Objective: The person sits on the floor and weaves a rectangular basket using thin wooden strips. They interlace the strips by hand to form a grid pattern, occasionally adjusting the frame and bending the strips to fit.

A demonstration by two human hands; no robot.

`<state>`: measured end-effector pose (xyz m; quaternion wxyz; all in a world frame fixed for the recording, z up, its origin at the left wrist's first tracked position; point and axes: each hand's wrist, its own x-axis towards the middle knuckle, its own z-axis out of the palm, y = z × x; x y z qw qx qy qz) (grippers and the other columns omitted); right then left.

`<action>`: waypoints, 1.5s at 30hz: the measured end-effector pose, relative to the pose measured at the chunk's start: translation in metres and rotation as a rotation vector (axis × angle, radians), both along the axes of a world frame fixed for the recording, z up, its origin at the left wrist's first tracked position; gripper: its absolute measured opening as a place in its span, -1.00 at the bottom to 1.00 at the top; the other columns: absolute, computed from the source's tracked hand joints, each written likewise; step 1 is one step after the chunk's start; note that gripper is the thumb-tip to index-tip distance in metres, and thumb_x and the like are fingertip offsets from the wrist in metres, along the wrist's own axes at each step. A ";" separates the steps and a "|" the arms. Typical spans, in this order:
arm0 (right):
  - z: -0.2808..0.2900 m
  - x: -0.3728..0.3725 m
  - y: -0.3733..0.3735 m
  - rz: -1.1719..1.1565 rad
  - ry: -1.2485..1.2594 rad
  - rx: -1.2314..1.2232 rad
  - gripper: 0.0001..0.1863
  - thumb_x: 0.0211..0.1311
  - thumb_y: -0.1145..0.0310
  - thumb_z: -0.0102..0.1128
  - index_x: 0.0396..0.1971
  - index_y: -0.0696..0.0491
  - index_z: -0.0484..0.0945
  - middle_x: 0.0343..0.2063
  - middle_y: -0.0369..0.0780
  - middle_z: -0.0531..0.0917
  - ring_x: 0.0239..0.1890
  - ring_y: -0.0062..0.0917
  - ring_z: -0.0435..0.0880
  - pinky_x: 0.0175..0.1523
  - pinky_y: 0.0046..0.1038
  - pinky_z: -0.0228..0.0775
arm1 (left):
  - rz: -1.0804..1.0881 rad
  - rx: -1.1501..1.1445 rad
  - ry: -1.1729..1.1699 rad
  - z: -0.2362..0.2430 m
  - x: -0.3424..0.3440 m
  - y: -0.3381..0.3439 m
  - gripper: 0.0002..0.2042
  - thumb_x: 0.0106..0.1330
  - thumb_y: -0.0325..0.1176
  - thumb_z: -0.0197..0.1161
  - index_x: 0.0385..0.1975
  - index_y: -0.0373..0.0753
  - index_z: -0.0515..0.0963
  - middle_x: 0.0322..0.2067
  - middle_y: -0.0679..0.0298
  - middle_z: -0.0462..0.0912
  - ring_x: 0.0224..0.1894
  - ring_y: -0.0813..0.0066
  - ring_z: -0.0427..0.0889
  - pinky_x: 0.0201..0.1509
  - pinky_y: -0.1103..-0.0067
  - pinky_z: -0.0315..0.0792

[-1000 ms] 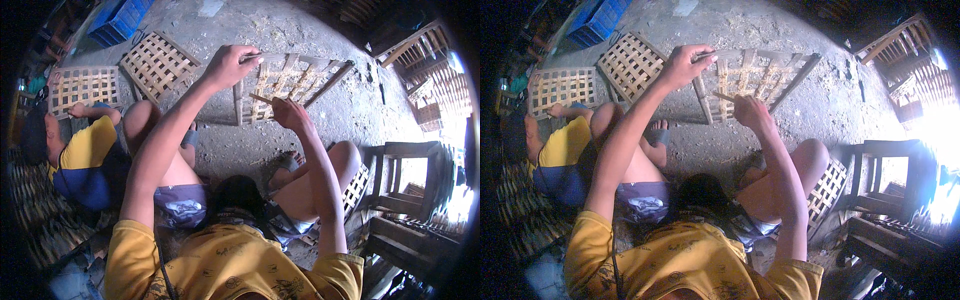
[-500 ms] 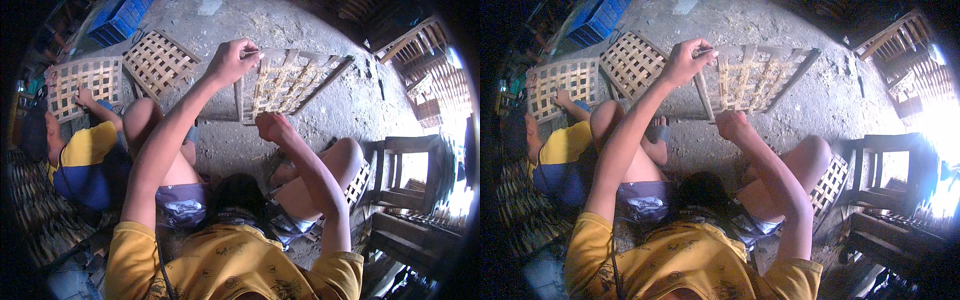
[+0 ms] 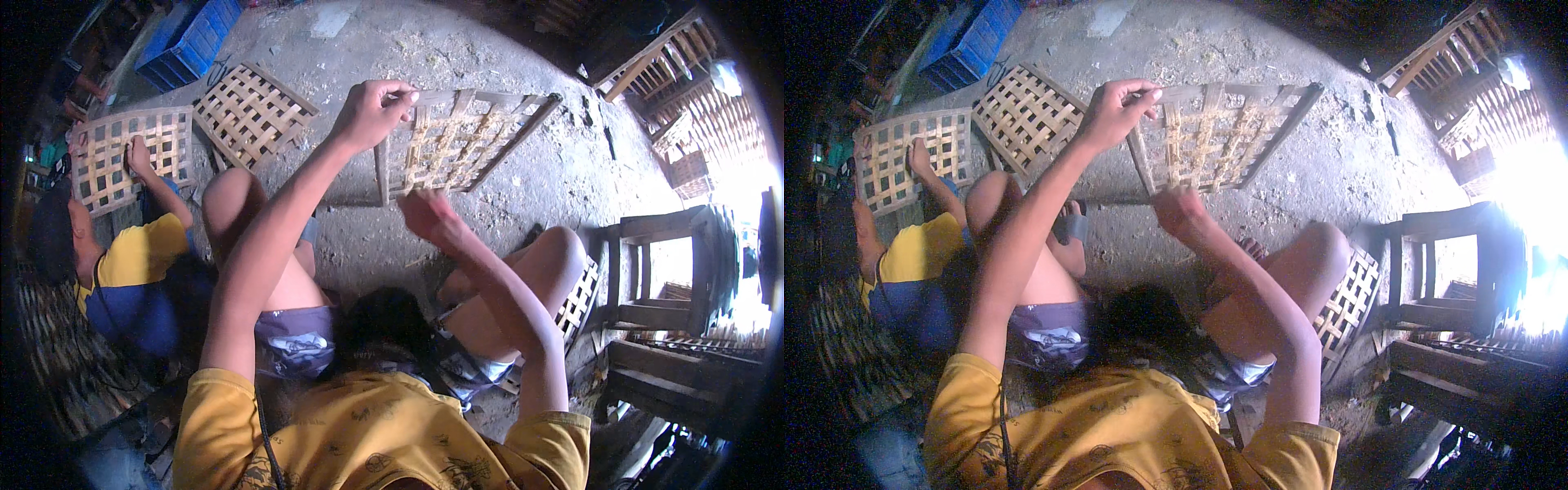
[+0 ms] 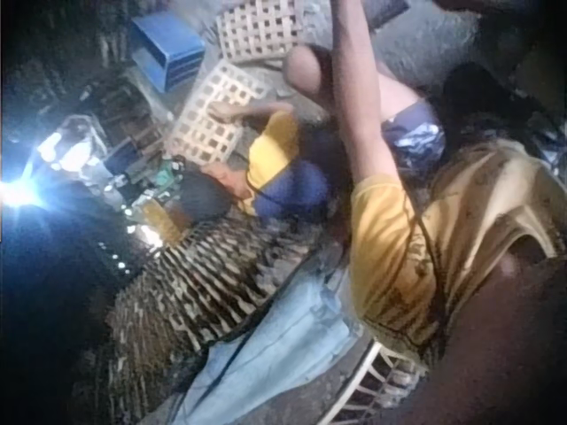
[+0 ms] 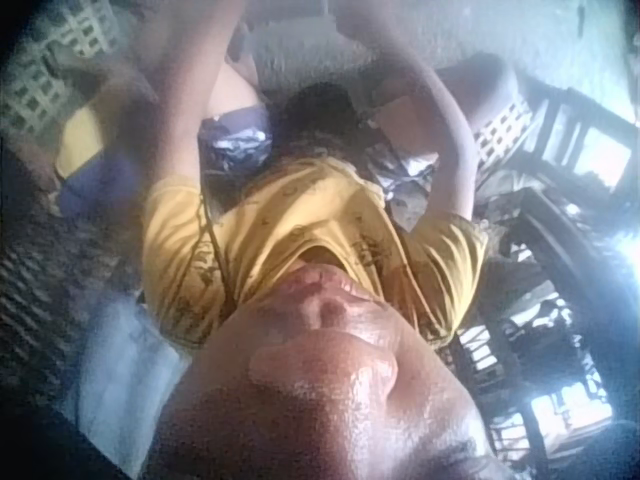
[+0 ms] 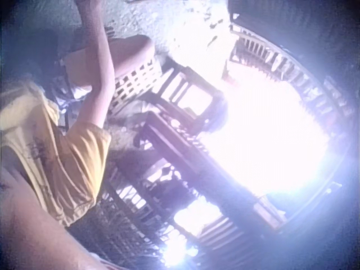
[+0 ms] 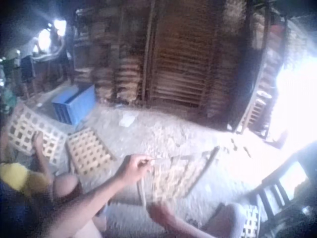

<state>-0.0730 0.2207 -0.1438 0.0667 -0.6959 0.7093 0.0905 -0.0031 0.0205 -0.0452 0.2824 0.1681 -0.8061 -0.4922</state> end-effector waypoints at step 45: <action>-0.053 -0.095 -0.030 -0.431 -0.758 -0.268 -0.62 0.57 0.14 -0.07 -0.10 0.18 0.55 -0.35 -0.11 0.71 -0.24 -0.29 0.73 -0.10 -0.18 0.53 | 0.122 0.146 0.162 -0.011 -0.021 -0.008 -0.70 0.34 -0.12 0.46 -0.39 -0.27 0.70 -0.52 0.37 0.69 -0.43 0.69 0.58 -0.35 0.62 0.43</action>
